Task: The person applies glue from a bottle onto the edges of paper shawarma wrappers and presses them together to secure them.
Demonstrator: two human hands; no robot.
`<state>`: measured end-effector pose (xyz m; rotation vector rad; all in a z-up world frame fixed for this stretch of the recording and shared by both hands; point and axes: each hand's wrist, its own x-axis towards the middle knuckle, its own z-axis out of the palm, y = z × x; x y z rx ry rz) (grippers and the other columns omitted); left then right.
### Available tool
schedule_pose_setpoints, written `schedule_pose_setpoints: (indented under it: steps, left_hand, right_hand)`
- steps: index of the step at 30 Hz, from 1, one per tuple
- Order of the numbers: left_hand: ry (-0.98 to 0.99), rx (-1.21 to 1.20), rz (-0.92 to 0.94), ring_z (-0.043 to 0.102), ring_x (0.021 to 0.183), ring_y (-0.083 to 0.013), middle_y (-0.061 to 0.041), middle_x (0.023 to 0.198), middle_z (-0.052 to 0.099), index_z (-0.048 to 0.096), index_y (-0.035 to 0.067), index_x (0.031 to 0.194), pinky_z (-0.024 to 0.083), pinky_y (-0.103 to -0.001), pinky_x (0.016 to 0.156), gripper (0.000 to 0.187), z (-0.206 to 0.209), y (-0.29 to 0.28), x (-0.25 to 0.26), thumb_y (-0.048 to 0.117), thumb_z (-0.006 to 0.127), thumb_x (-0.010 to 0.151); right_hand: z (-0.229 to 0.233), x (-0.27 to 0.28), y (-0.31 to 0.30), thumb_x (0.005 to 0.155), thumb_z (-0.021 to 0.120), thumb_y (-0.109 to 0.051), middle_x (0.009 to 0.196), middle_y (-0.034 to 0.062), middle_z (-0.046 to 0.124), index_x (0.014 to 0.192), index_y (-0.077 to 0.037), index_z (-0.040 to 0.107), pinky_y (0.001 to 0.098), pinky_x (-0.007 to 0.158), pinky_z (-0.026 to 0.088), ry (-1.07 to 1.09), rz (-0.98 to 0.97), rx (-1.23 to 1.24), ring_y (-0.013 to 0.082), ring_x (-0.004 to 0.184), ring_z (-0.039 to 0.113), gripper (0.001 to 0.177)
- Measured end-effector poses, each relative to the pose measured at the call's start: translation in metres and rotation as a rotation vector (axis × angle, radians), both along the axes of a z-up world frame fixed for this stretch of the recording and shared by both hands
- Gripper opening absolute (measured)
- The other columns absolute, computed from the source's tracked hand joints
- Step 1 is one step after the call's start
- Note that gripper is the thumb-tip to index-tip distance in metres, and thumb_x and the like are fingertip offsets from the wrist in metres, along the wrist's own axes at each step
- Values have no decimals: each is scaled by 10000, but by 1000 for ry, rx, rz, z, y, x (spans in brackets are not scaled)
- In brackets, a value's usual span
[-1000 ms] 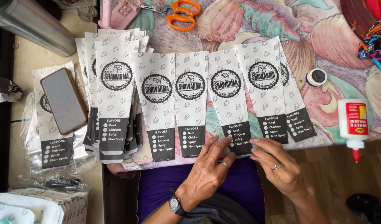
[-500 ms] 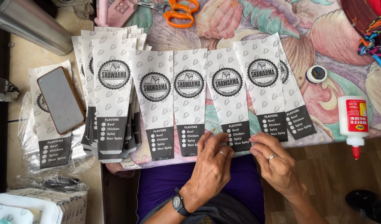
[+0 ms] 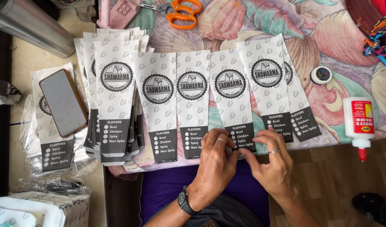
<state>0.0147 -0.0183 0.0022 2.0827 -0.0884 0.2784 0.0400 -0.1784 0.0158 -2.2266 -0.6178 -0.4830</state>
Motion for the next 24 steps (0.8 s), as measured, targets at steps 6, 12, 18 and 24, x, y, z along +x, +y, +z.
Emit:
schedule_pose_setpoints:
  steps: [6, 12, 18, 24]
  left_hand:
    - [37, -125, -31, 623, 1013, -310, -142, 1056, 585, 552, 35, 900, 492, -404, 899, 243, 2, 5, 1, -97, 677, 740]
    - [8, 17, -16, 601, 1062, -308, -138, 1044, 600, 593, 17, 959, 428, -448, 1024, 121, -4, -2, 4, 4, 665, 862]
    - [-87, 260, -58, 507, 910, -310, -94, 887, 543, 534, 34, 890, 427, -455, 856, 372, -11, -1, 9, 149, 877, 804]
    - [45, -7, -106, 570, 927, -304, -100, 1050, 537, 531, 63, 956, 458, -411, 886, 299, -14, 7, 3, -88, 693, 756]
  right_hand:
    - [-13, -5, -5, 926, 733, -18, 1078, 172, 673, 1047, 22, 642, 497, 1195, 490, 37, 5, 69, 281, 1051, 672, 157]
    - [-12, -10, -2, 942, 724, -26, 1102, 162, 682, 1082, 9, 659, 481, 1176, 509, 7, -61, 66, 277, 1067, 682, 158]
    - [-11, -8, -3, 925, 728, -17, 1054, 134, 713, 1033, 3, 676, 474, 1171, 516, 15, -45, 123, 249, 1037, 697, 122]
    - [0, -10, -1, 940, 666, 91, 1034, 136, 724, 992, 22, 699, 430, 1149, 545, 62, -37, 165, 231, 1012, 702, 93]
